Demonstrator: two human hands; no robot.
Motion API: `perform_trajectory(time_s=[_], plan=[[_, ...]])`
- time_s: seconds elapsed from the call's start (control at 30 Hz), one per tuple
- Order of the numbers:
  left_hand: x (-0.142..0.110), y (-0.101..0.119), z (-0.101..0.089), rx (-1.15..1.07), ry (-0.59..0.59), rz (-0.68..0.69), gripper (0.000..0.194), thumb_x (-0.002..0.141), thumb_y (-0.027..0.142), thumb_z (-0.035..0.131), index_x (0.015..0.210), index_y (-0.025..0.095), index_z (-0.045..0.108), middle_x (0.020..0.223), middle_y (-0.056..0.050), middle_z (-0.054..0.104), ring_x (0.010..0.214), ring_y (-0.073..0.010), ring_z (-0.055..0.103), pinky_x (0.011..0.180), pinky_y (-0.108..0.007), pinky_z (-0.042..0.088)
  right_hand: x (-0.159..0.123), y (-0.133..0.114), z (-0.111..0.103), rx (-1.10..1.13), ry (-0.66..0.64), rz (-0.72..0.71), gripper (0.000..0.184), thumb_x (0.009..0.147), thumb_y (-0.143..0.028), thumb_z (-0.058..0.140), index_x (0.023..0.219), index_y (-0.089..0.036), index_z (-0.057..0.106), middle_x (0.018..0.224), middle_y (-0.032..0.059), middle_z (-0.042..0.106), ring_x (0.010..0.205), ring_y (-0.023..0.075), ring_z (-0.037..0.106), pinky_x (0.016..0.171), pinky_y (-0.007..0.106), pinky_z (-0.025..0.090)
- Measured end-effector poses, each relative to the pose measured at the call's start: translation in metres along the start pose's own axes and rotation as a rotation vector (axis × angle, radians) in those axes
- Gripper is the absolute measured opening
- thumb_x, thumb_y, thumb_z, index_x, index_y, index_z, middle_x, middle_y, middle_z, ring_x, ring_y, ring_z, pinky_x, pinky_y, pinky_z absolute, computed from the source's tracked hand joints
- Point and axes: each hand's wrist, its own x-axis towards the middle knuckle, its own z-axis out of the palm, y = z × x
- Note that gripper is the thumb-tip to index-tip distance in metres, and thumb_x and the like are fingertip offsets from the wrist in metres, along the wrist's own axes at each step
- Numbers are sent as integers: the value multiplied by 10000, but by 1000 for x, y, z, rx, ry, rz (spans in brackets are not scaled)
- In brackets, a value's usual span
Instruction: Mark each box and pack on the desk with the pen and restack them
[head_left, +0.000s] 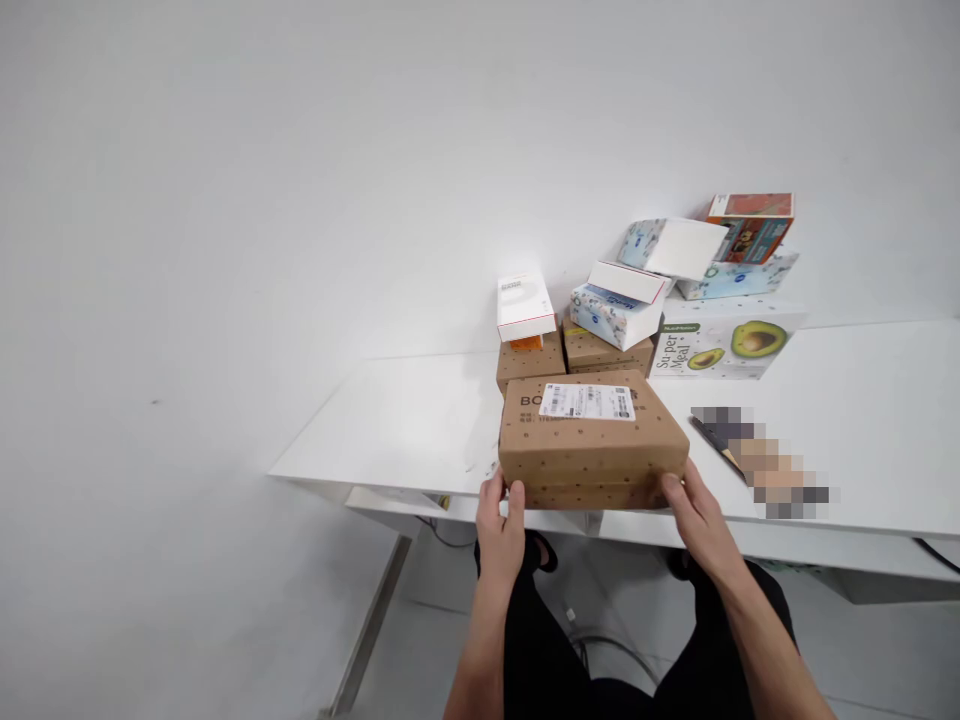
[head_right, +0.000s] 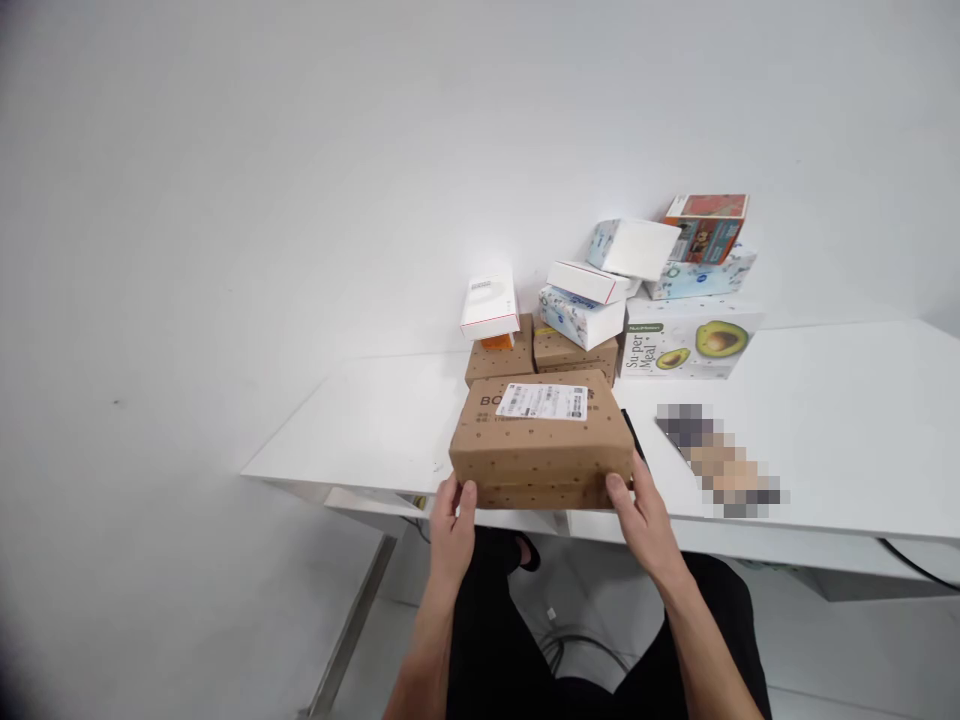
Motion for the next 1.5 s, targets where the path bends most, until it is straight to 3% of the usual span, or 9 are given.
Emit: perform_trajectory(time_s=[0.13,0.27,0.43,0.73,1.0,1.2,1.3,1.5], plan=[[-5,25,-23,-4,101,98,431,916,464,405,1242,219,543,1068,-88,578,1014,-201,537,884,-331,438,-8,-27,-20,-54,42,-106,568,903,-524,376,1404,-257,403,1411,79,462,1292,274,410,1026,430,369],[-4,25,-25,-63,70,32,471,927,515,328,1208,222,565,1125,-91,580,1081,-214,519,956,-362,414,-10,-35,-18,-137,106,-103,572,886,-543,396,1365,-236,459,1315,103,534,1183,281,492,939,414,433],[2,8,-12,-127,-3,-31,540,918,561,301,1281,220,511,1261,-105,535,1212,-224,461,1033,-374,371,-8,-16,2,-280,148,68,535,894,-543,362,1312,-237,495,1091,106,612,929,244,565,740,370,492],[2,-18,0,-69,-109,-21,621,885,586,370,1368,198,400,1406,-122,417,1355,-234,324,1126,-393,259,-7,22,14,-283,6,49,407,904,-518,359,1061,-199,558,916,76,620,852,247,548,745,388,448],[0,-14,5,-86,-114,13,565,908,523,385,1369,196,383,1263,-134,518,1205,-237,477,1002,-395,404,-10,21,14,-252,13,69,461,895,-528,388,1175,-197,545,997,82,633,912,252,557,767,378,453],[-3,-5,-1,-60,-62,-22,479,904,535,383,1217,195,511,1161,-118,551,1130,-233,506,900,-358,458,-16,19,11,-169,56,118,471,873,-534,434,1188,-204,556,1052,83,641,877,237,597,765,373,483],[-4,6,-9,-26,-35,-38,431,914,524,366,1127,197,549,1070,-100,571,1023,-217,542,847,-344,466,-23,8,8,-142,118,81,453,872,-515,449,1199,-221,559,1080,83,620,890,227,589,736,350,492],[-4,25,-23,23,27,-7,384,910,504,396,1052,201,585,987,-78,587,943,-202,556,803,-325,468,-33,-23,0,-163,216,24,423,860,-504,475,1172,-244,595,937,69,586,827,217,559,607,313,466]])
